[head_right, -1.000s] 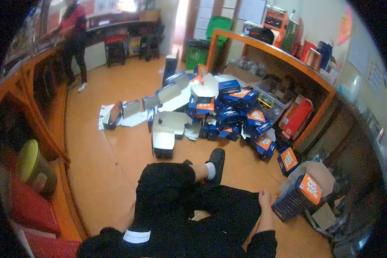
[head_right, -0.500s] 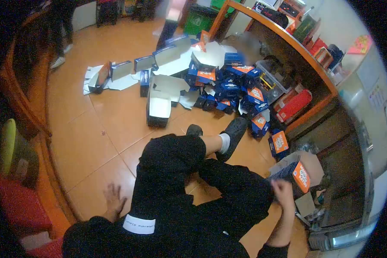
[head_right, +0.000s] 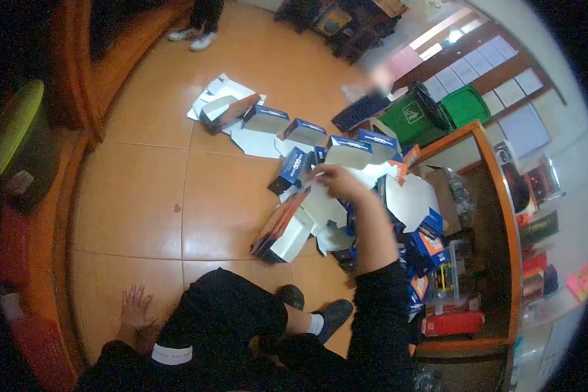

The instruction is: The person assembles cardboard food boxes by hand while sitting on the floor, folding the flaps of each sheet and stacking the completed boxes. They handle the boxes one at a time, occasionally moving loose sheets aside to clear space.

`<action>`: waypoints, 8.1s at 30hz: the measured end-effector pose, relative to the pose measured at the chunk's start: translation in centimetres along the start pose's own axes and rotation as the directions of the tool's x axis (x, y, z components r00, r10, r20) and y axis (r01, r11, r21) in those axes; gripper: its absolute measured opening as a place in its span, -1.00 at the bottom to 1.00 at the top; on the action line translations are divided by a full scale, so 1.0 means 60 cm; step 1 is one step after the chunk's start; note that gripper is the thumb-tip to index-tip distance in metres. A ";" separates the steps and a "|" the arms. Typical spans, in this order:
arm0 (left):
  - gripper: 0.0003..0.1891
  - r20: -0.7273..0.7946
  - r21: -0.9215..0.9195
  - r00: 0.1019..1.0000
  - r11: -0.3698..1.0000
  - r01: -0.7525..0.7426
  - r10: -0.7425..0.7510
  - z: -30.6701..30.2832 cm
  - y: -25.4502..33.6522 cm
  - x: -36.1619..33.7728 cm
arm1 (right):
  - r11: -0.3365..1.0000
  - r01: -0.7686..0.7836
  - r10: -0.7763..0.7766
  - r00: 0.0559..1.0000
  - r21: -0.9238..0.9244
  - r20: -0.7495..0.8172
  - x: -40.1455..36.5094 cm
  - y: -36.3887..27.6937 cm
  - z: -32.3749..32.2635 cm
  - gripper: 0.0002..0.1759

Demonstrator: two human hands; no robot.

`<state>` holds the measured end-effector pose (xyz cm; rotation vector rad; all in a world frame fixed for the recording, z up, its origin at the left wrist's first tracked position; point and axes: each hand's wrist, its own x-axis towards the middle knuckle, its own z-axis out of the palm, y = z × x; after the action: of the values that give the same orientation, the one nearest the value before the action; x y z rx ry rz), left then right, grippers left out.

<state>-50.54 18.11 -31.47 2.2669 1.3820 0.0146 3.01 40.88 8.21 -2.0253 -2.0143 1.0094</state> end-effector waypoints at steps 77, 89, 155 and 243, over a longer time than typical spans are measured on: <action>-0.28 0.335 0.104 0.860 0.891 -0.441 0.386 -0.075 0.677 0.477 | 0.811 -0.411 -0.023 -0.734 0.417 -0.679 -1.006 0.621 0.323 -0.49; -0.72 0.671 -0.036 0.555 0.770 -0.637 0.491 -0.074 0.747 0.408 | 0.280 0.882 0.562 0.169 0.379 -0.809 -0.526 0.515 0.141 -0.54; -0.81 0.168 0.256 0.486 0.438 -0.862 0.857 0.028 0.779 0.413 | 0.983 -0.116 0.000 0.776 -0.143 -0.631 -0.392 0.423 0.397 -0.83; -0.69 0.426 -0.391 0.830 0.901 -0.191 0.361 -0.074 0.814 0.402 | 0.974 -0.222 0.201 0.942 -0.052 -0.269 -0.316 0.393 0.412 -0.62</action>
<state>0.91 21.90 -13.42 1.9771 0.7099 -0.2037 12.13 11.63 -16.05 -2.3176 -1.7593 0.6523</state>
